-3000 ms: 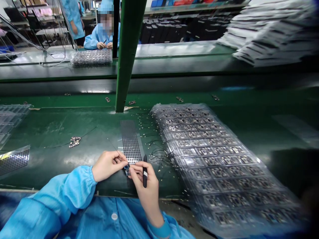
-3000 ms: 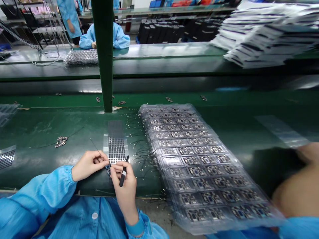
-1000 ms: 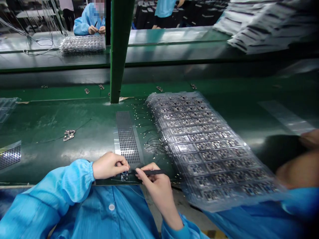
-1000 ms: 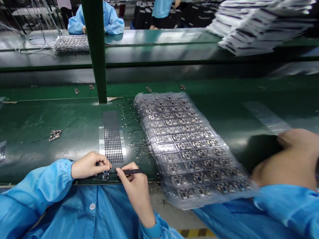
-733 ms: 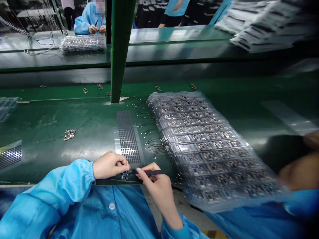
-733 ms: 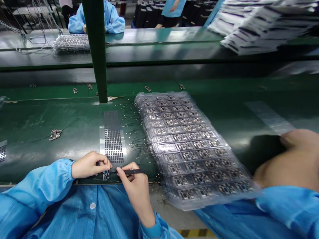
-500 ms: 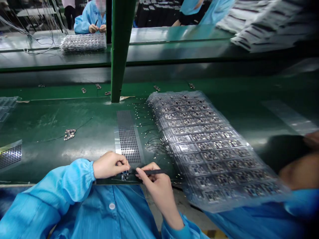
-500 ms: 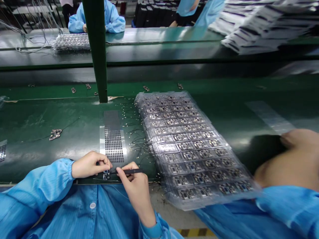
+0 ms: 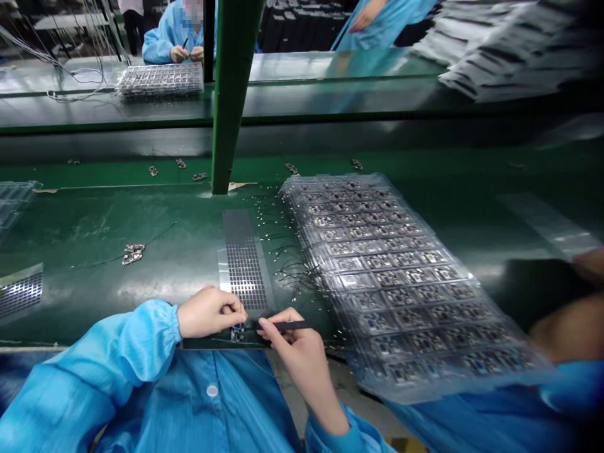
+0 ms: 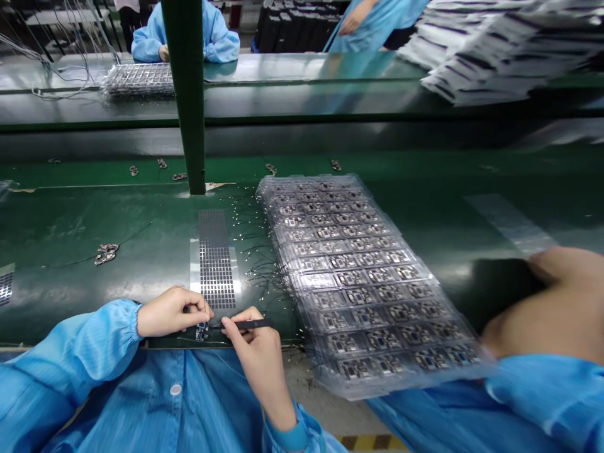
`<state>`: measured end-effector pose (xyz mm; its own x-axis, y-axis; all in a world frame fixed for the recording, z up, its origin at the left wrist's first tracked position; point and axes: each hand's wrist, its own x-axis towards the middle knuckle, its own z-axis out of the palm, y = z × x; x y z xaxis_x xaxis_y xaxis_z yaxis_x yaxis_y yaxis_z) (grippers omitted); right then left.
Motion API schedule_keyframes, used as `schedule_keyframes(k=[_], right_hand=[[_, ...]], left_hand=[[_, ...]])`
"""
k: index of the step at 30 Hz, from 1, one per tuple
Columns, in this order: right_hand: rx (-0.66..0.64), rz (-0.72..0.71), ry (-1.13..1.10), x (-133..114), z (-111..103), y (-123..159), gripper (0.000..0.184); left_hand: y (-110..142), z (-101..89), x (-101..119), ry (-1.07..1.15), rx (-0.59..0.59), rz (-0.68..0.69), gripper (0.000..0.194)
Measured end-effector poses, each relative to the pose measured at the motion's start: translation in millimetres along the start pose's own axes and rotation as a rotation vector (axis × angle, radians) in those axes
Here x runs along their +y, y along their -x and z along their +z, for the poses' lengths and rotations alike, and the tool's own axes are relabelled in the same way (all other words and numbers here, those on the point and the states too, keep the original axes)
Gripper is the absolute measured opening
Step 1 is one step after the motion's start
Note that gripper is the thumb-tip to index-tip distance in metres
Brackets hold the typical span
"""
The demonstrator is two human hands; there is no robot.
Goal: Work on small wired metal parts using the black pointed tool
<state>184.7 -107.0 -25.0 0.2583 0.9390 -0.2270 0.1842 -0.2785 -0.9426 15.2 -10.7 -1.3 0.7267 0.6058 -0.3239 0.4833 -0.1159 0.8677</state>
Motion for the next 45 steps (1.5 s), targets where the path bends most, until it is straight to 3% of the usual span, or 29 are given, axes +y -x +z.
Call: schedule_keyframes(k=[5,9,12,20,45], right_hand=[[0.044,0.018,-0.208,-2.3,-5.6,-0.3,0.032],[0.082,-0.036,-0.314,-2.6,-6.9,-1.8,0.028],[0.094,-0.069,-0.287,-7.9,-0.9,-7.5,0.027],[0.098,-0.081,-0.239,-11.2,18.5,-22.1,0.026],[0.099,-0.123,-0.194,-8.4,21.3,-21.2,0.02]], left_hand=[[-1.0,2.5,-3.8,0.045,-0.007,-0.028,0.015],[-1.8,-1.7,-5.2,0.203,-0.056,-0.104,0.019],[-2.2,-9.3,-4.2,0.29,-0.06,-0.165,0.019],[-3.3,-16.8,-6.5,0.255,0.019,-0.209,0.017],[-2.9,-15.4,-7.6,0.202,0.013,-0.201,0.02]])
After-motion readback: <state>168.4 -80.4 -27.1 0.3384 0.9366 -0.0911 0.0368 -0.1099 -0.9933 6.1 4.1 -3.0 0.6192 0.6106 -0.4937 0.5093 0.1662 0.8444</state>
